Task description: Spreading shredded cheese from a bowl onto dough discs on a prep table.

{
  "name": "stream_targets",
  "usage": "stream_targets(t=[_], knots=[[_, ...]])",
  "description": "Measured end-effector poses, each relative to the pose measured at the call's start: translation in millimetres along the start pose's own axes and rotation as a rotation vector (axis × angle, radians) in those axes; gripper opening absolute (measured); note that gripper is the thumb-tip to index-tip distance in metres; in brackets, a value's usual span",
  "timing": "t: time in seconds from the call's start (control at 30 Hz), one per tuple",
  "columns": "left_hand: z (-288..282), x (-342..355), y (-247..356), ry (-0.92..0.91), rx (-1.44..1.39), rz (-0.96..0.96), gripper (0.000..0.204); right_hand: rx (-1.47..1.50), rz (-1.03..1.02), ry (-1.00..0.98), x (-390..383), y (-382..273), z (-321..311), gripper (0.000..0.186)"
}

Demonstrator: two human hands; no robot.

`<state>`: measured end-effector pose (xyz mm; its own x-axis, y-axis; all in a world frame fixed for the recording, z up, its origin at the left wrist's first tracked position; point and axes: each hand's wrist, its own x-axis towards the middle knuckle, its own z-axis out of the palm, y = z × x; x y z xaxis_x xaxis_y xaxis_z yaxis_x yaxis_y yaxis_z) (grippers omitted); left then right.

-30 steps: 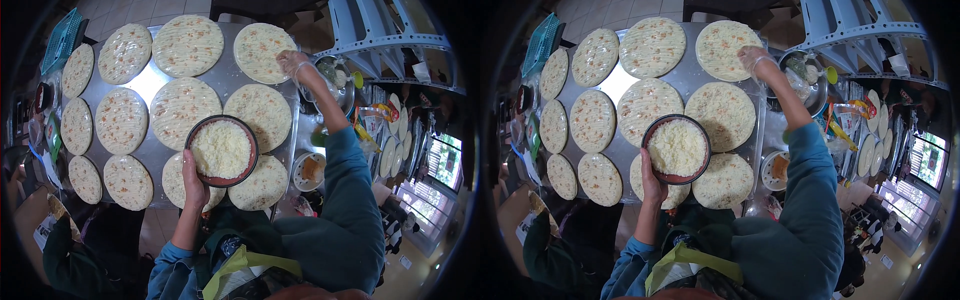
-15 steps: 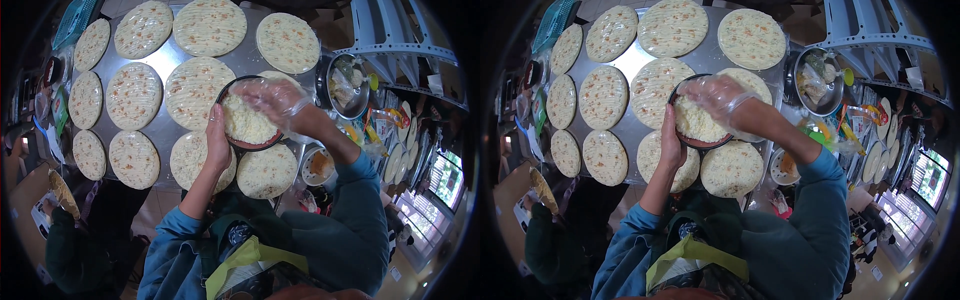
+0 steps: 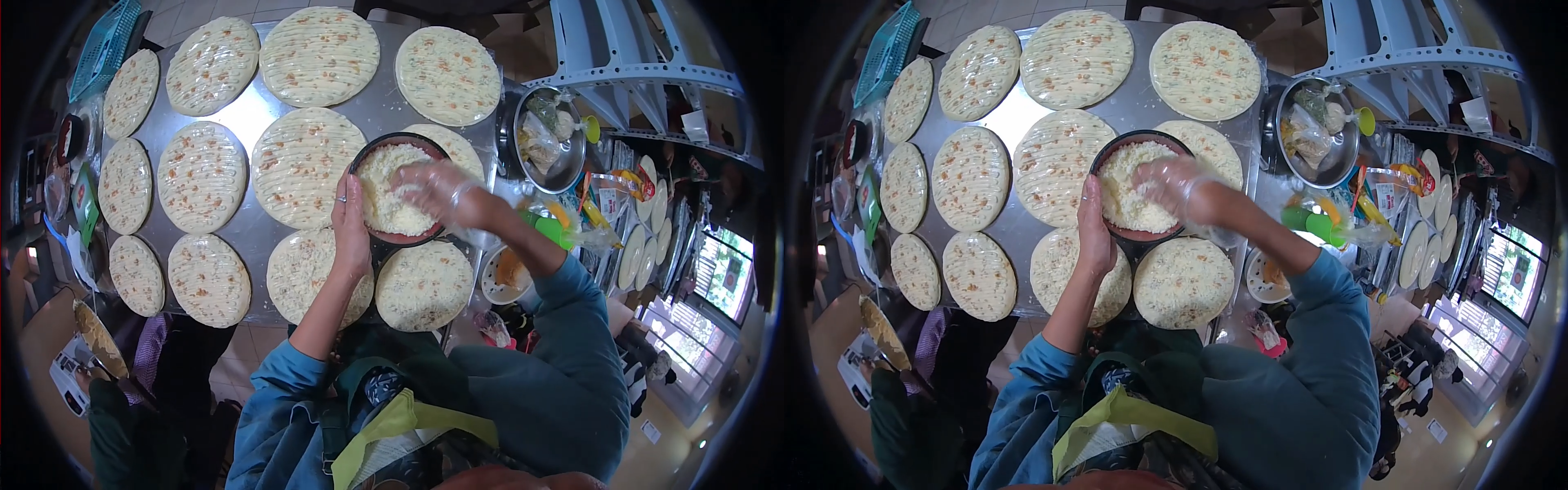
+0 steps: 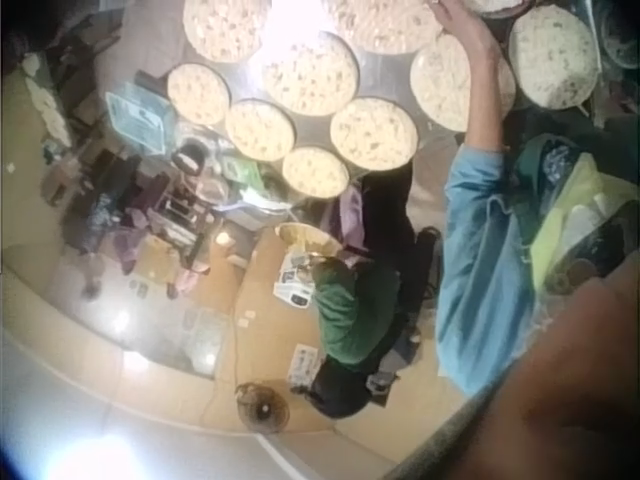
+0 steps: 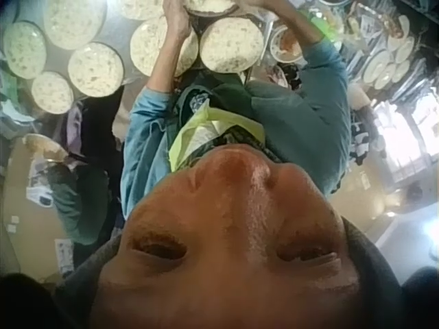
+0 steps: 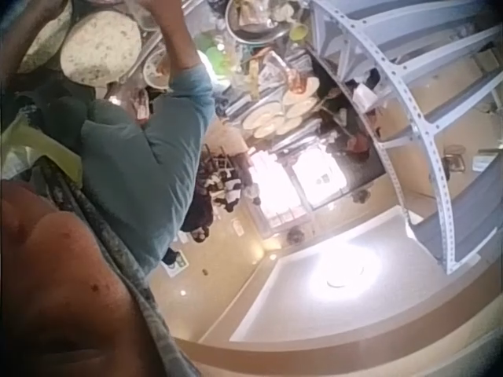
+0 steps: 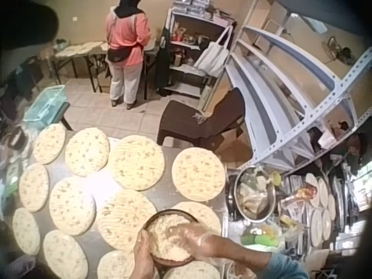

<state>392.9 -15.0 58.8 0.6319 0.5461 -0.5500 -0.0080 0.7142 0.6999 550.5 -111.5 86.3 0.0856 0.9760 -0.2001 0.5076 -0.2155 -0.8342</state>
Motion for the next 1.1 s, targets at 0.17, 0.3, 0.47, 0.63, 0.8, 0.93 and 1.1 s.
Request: stream_targets(t=[0.17,0.3,0.47,0.63,0.8,0.93,1.1], knots=[[-5.0,19.5,-13.4,-0.003,0.004,0.012,0.052,0.340,0.351,-0.086,20.7,-17.0,-58.8,0.026],[-13.9,20.6,-16.5,0.004,-0.088,-0.005,0.055,0.261,0.338,0.134,29.2,31.3,-102.7,0.024],[-25.8,4.4,-11.9,0.018,-0.093,-0.021,0.048,-0.277,0.255,0.226,25.9,119.8,-130.2,0.017],[-34.5,-10.7,-5.8,0.023,-0.144,-0.031,0.051,-0.290,0.365,0.456,11.4,155.3,-146.4,0.015],[-36.2,-18.4,-1.7,0.047,-0.135,-0.045,0.054,-0.138,0.244,0.391,-1.4,150.2,-138.2,0.019],[-39.0,-23.1,-3.5,0.071,-0.127,-0.023,0.054,-0.293,0.524,0.325,10.5,101.4,-104.4,0.022],[-34.0,-32.4,-1.9,0.041,-0.118,-0.053,0.057,-0.297,0.494,0.313,28.8,97.0,-81.6,0.025]])
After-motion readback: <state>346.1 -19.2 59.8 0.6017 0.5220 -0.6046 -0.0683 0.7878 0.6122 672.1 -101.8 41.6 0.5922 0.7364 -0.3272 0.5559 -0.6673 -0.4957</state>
